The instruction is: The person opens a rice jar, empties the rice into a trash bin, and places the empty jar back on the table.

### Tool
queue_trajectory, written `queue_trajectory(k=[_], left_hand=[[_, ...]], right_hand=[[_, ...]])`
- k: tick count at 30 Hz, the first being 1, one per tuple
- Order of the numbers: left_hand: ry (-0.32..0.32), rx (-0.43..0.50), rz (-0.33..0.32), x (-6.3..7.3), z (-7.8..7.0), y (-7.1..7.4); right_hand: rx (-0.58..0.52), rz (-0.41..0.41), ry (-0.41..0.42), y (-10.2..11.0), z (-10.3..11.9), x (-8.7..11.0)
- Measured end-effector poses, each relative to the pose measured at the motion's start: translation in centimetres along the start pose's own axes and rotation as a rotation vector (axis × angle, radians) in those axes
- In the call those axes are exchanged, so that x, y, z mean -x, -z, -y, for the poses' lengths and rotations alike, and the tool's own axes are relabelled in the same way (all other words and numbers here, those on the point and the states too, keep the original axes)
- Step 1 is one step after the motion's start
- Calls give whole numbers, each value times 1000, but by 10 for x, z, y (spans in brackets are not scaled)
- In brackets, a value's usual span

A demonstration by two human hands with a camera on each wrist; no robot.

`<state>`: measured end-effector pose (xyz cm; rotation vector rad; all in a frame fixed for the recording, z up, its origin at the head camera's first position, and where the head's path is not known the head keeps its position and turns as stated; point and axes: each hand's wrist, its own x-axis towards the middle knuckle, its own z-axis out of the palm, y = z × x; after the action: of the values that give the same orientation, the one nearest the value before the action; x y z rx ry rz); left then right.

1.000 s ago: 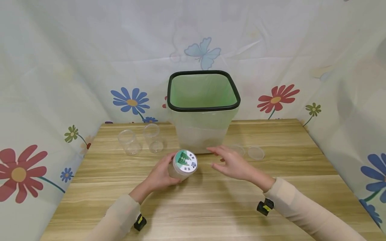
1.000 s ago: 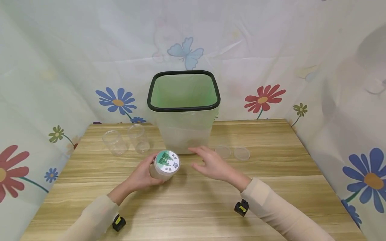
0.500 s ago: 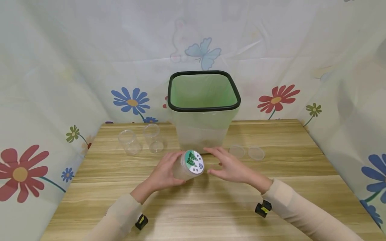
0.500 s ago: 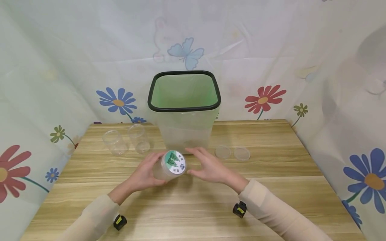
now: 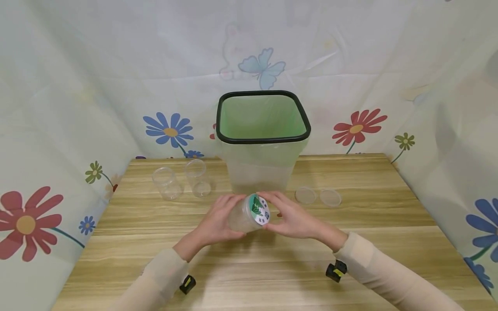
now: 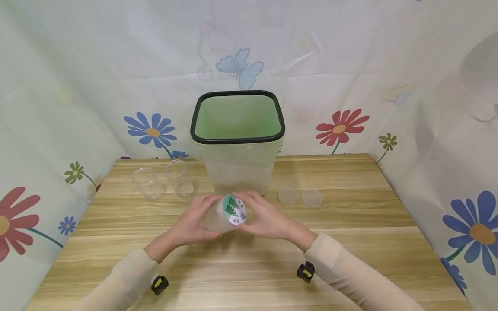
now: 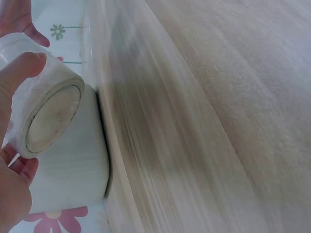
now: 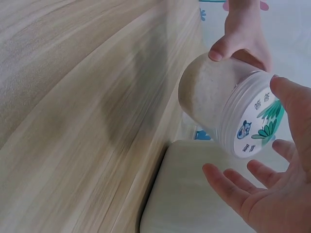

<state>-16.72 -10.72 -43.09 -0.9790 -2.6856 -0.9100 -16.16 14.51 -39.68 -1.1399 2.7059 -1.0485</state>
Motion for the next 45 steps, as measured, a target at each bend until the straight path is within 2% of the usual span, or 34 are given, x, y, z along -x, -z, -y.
queue_trajectory(k=[10, 22, 34, 45], left_hand=[[-24, -76, -44, -4, -5, -4], [-86, -200, -95, -9, -13, -6], [-102, -196, -107, -8, -14, -12], [-115, -139, -75, -9, -13, -13]], right_hand=[[-6, -41, -19, -4, 2, -2], [-49, -51, -103, -6, 3, -4], [-61, -65, -149, -8, 3, -2], [-105, -67, -130, -6, 2, -1]])
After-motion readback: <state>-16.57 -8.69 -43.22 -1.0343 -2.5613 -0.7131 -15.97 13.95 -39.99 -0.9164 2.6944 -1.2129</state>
